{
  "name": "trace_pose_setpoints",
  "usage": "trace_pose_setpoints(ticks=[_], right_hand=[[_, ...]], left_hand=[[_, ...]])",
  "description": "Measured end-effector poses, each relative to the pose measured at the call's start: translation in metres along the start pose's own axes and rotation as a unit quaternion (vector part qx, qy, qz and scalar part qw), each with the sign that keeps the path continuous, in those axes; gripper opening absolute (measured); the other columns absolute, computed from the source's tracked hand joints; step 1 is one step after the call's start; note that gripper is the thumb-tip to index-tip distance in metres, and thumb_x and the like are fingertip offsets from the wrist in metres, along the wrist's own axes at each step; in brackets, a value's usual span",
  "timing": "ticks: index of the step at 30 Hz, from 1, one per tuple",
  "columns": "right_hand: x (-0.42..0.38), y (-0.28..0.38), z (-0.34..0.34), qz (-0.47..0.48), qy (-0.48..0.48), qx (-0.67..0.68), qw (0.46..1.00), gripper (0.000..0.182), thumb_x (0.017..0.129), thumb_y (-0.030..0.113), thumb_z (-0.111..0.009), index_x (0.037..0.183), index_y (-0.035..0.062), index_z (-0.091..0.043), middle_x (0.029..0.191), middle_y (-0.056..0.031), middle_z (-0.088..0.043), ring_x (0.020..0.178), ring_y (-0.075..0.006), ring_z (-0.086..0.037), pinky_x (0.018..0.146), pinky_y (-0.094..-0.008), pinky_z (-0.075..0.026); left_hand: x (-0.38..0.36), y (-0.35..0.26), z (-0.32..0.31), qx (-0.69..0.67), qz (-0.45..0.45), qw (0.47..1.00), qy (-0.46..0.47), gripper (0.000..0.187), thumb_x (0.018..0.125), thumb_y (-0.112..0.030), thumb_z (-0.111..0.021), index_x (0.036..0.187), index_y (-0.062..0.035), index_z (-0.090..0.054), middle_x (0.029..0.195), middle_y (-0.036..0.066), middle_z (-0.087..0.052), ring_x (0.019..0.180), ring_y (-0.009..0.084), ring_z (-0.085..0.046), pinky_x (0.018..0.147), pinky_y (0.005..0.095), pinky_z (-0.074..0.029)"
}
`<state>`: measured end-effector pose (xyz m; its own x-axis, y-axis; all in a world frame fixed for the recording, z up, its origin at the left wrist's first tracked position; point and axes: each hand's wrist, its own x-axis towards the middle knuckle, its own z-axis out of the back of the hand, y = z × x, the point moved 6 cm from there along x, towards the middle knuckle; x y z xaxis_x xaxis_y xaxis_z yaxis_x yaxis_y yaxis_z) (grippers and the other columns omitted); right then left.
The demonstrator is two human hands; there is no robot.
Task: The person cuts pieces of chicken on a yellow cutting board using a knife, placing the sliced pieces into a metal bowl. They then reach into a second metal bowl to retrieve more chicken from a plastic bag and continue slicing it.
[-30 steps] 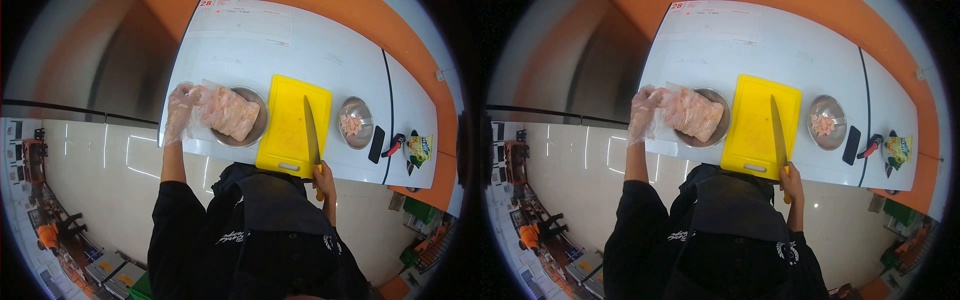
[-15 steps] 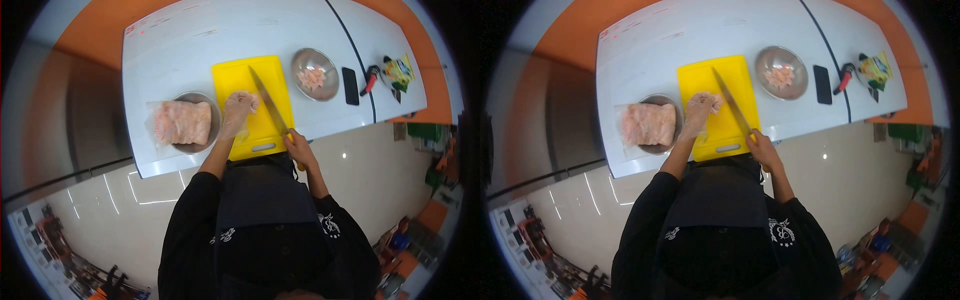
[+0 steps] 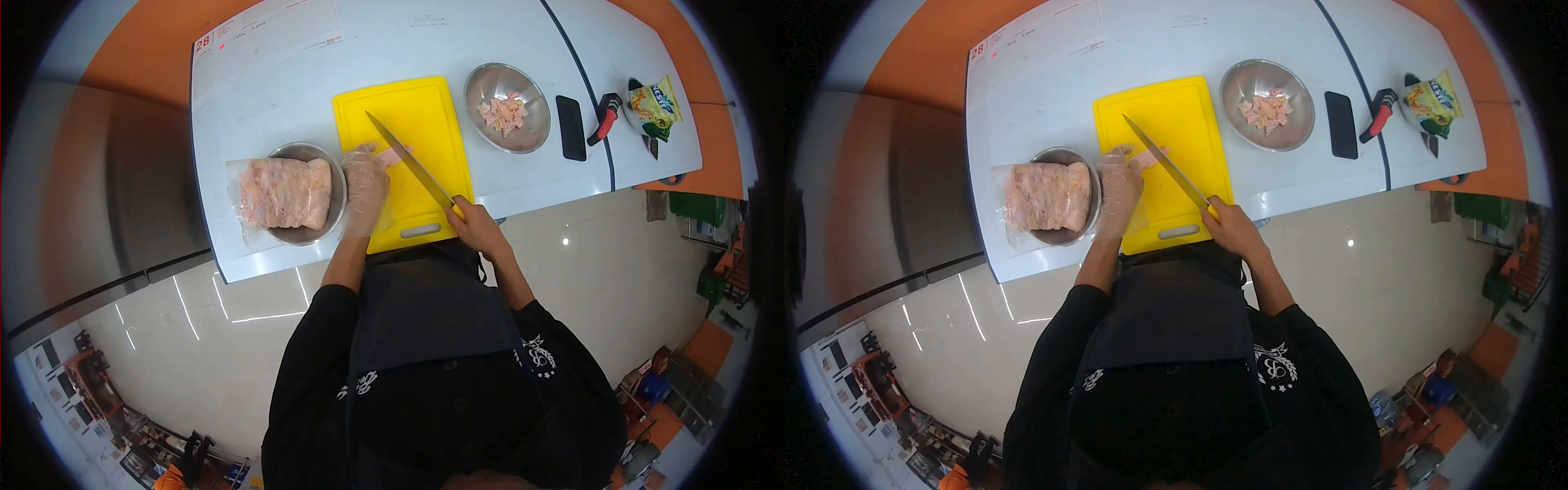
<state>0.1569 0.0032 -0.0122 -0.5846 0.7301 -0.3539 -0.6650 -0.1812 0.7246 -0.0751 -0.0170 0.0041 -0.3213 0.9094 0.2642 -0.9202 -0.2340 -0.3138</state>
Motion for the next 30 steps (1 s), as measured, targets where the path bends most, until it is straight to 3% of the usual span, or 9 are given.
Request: trace_pose_setpoints(ticks=[3,6,12,13,15,18,21,24,30], right_hand=[[-0.006,-0.01,0.012,-0.013,-0.02,0.063,0.998,0.031,0.097,0.028,-0.056,0.108,-0.0019,-0.057,0.075,-0.0287,-0.063,0.071,-0.0459,-0.064,0.064,-0.048,-0.048],[-0.008,-0.021,0.022,-0.054,0.005,0.073,0.996,0.032,0.097,0.027,-0.056,0.111,-0.001,-0.057,0.073,-0.0278,-0.063,0.07,-0.0442,-0.064,0.063,-0.0463,-0.048],[-0.01,-0.027,0.04,0.021,0.011,0.04,0.999,0.031,0.096,0.027,-0.057,0.112,-0.0003,-0.057,0.076,-0.0283,-0.063,0.072,-0.045,-0.064,0.064,-0.0478,-0.048],[-0.011,-0.027,0.041,0.02,0.018,0.045,0.999,0.031,0.096,0.027,-0.057,0.111,-0.0003,-0.057,0.076,-0.0284,-0.063,0.072,-0.0455,-0.063,0.064,-0.0481,-0.047],[-0.011,-0.024,0.045,0.02,0.033,0.057,0.998,0.031,0.096,0.027,-0.057,0.11,-0.0004,-0.057,0.076,-0.0288,-0.063,0.072,-0.0465,-0.063,0.064,-0.0487,-0.047],[-0.009,-0.026,0.047,0.025,0.042,0.049,0.998,0.03,0.096,0.027,-0.057,0.108,-0.0005,-0.056,0.077,-0.0294,-0.063,0.074,-0.0477,-0.062,0.065,-0.0493,-0.047],[-0.006,-0.03,0.048,-0.001,0.055,0.039,0.998,0.031,0.096,0.028,-0.057,0.107,-0.0006,-0.056,0.078,-0.0298,-0.064,0.075,-0.0484,-0.062,0.066,-0.0502,-0.047],[-0.005,-0.037,0.05,0.013,0.055,0.034,0.998,0.031,0.096,0.029,-0.056,0.106,-0.0008,-0.055,0.08,-0.03,-0.064,0.077,-0.0487,-0.063,0.067,-0.0509,-0.047],[-0.002,-0.047,0.054,0.021,0.071,0.023,0.997,0.031,0.096,0.029,-0.056,0.104,-0.0008,-0.055,0.08,-0.0296,-0.065,0.078,-0.0493,-0.062,0.068,-0.0518,-0.047]], left_hand=[[-0.001,-0.017,0.017,-0.077,-0.154,0.983,-0.06,0.036,0.086,-0.008,-0.059,0.12,-0.0163,-0.068,0.096,0.007,-0.07,0.085,0.0288,-0.063,0.076,0.0388,-0.05],[-0.004,-0.021,0.007,-0.139,-0.082,0.987,-0.026,0.031,0.085,-0.002,-0.06,0.111,-0.0149,-0.072,0.105,0.011,-0.072,0.091,0.0333,-0.066,0.08,0.0423,-0.053],[0.017,0.004,-0.026,-0.122,-0.074,0.99,0.001,0.021,0.088,-0.009,-0.063,0.105,-0.0128,-0.074,0.084,0.011,-0.071,0.07,0.0267,-0.064,0.07,0.0388,-0.051],[0.021,0.005,-0.021,-0.253,0.071,0.963,0.068,0.018,0.089,-0.012,-0.063,0.103,-0.011,-0.074,0.081,0.012,-0.07,0.067,0.0266,-0.064,0.066,0.0387,-0.052],[0.017,-0.013,0.0,-0.476,0.346,0.787,0.186,0.018,0.092,-0.019,-0.063,0.101,-0.0075,-0.074,0.075,0.015,-0.07,0.061,0.0264,-0.064,0.06,0.0385,-0.053],[0.01,0.016,-0.042,-0.262,0.187,0.946,0.042,0.031,0.096,-0.029,-0.06,0.094,-0.0008,-0.073,0.069,0.017,-0.067,0.055,0.0243,-0.065,0.049,0.0346,-0.053],[0.007,-0.036,-0.009,-0.414,0.249,0.874,0.058,0.033,0.096,-0.029,-0.058,0.096,0.001,-0.073,0.07,0.018,-0.067,0.06,0.0271,-0.067,0.053,0.0347,-0.055],[0.007,-0.035,-0.03,-0.214,0.179,0.957,0.083,0.028,0.093,-0.024,-0.061,0.104,-0.001,-0.073,0.074,0.018,-0.069,0.058,0.0293,-0.067,0.055,0.0384,-0.055],[0.014,-0.026,-0.033,-0.171,0.155,0.968,0.1,0.027,0.097,-0.021,-0.057,0.104,-0.0019,-0.074,0.078,0.017,-0.07,0.063,0.024,-0.069,0.06,0.0328,-0.055]])
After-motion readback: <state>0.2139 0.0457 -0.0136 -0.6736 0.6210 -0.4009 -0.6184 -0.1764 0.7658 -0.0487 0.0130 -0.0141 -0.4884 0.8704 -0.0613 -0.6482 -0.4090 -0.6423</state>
